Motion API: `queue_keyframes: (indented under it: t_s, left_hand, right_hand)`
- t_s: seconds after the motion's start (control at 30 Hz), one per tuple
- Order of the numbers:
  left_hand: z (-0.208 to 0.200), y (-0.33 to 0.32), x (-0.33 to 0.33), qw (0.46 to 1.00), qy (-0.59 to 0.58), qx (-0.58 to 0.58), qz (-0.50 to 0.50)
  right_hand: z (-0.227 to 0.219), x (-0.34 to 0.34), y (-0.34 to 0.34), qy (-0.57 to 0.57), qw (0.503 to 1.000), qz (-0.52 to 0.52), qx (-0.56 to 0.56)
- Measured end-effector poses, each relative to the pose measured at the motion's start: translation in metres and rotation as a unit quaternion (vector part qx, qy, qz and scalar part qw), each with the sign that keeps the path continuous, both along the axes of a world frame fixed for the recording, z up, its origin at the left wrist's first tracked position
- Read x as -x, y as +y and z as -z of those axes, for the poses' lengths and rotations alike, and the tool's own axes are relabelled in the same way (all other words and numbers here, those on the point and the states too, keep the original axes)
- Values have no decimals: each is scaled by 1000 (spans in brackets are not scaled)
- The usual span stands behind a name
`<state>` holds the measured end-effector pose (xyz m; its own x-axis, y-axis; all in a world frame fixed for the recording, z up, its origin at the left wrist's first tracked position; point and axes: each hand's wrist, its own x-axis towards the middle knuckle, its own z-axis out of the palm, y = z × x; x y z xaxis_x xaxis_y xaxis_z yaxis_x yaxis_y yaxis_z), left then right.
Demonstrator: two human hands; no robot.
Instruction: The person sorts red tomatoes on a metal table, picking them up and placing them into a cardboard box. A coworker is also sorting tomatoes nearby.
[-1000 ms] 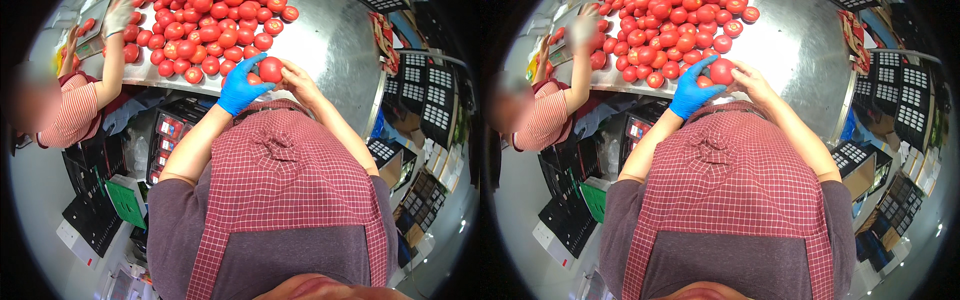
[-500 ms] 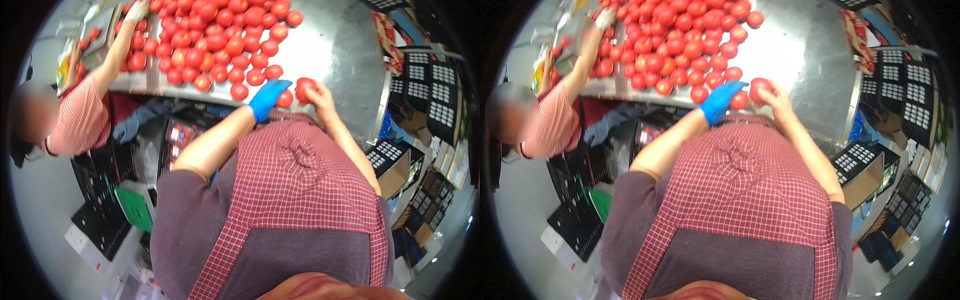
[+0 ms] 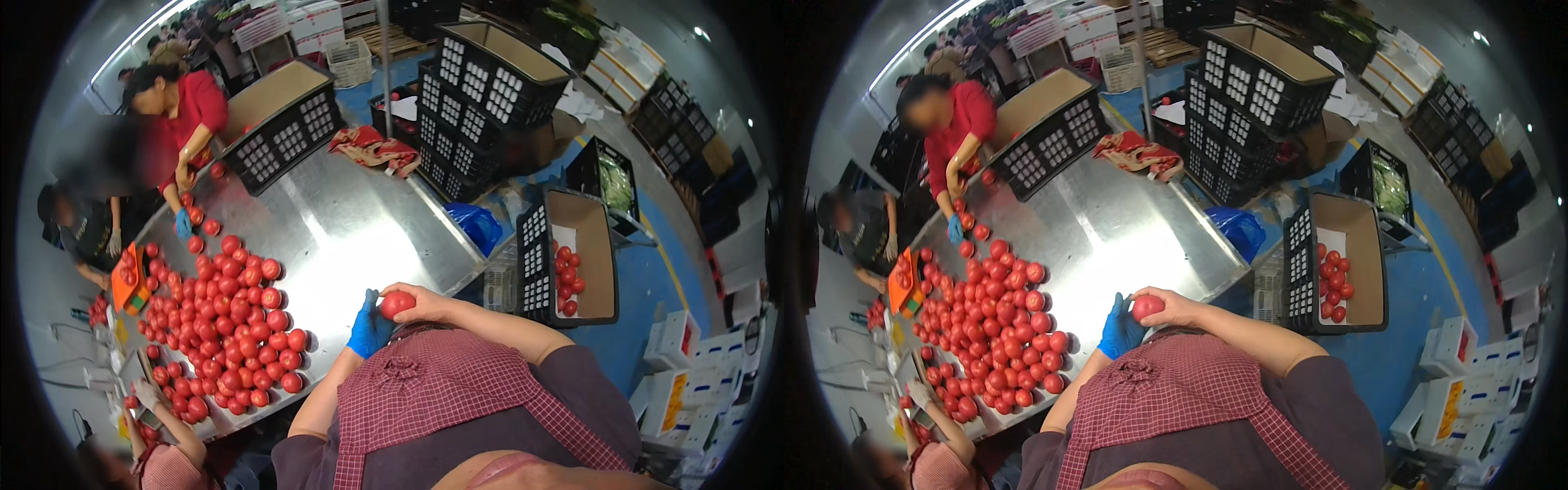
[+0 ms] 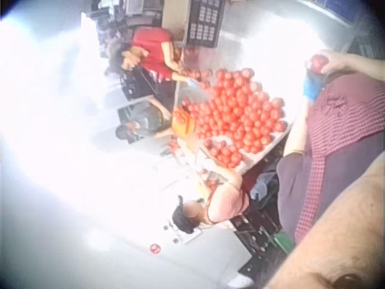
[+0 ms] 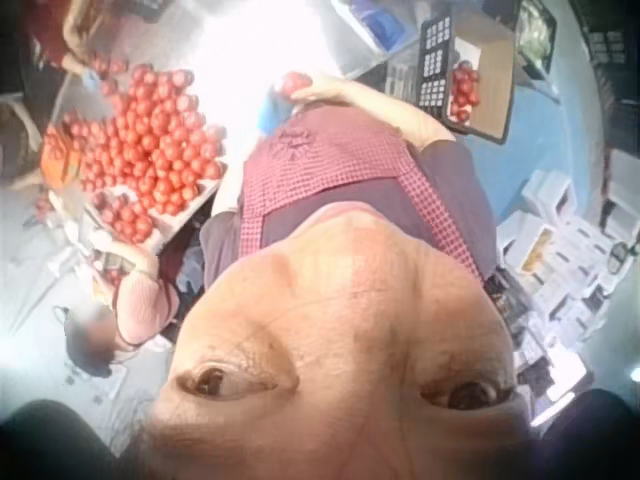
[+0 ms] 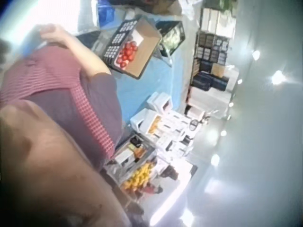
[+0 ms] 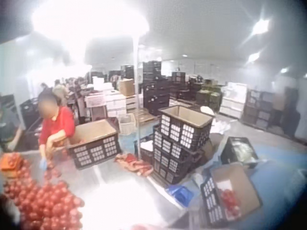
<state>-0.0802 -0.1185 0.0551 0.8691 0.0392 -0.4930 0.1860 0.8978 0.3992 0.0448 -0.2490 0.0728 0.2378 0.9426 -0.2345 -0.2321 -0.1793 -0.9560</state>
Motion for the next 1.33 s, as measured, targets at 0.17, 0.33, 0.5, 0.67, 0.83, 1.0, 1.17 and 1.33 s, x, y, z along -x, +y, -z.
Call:
queue_keyframes:
  t_s: [0.17, 0.33, 0.5, 0.67, 0.83, 1.0, 1.17, 1.33]
  left_hand:
    - [-20, -60, -66, 987, -6, 1, 161]
    - [-24, -138, -133, 960, 22, -123, 250]
    - [16, -171, -168, 924, 59, -203, 318]
    - [0, -176, -170, 918, 106, -233, 303]
    - [5, -177, -172, 923, 90, -219, 302]
    - [18, -175, -165, 919, 98, -227, 308]
    - [47, -166, -160, 935, 87, -179, 293]
    - [34, -168, -161, 930, 73, -218, 288]
  right_hand:
    - [1, -37, -81, -47, 992, 115, -38]
    - [25, -64, -169, -55, 946, 305, -97]
    - [14, -84, -247, -31, 889, 453, -57]
    - [40, -77, -345, 15, 791, 612, -8]
    - [58, -83, -404, 7, 717, 694, 63]
    - [93, -130, -425, 122, 681, 716, 97]
    - [59, -205, -415, -156, 625, 752, 139]
    - [-143, -201, -383, -270, 713, 546, -347]
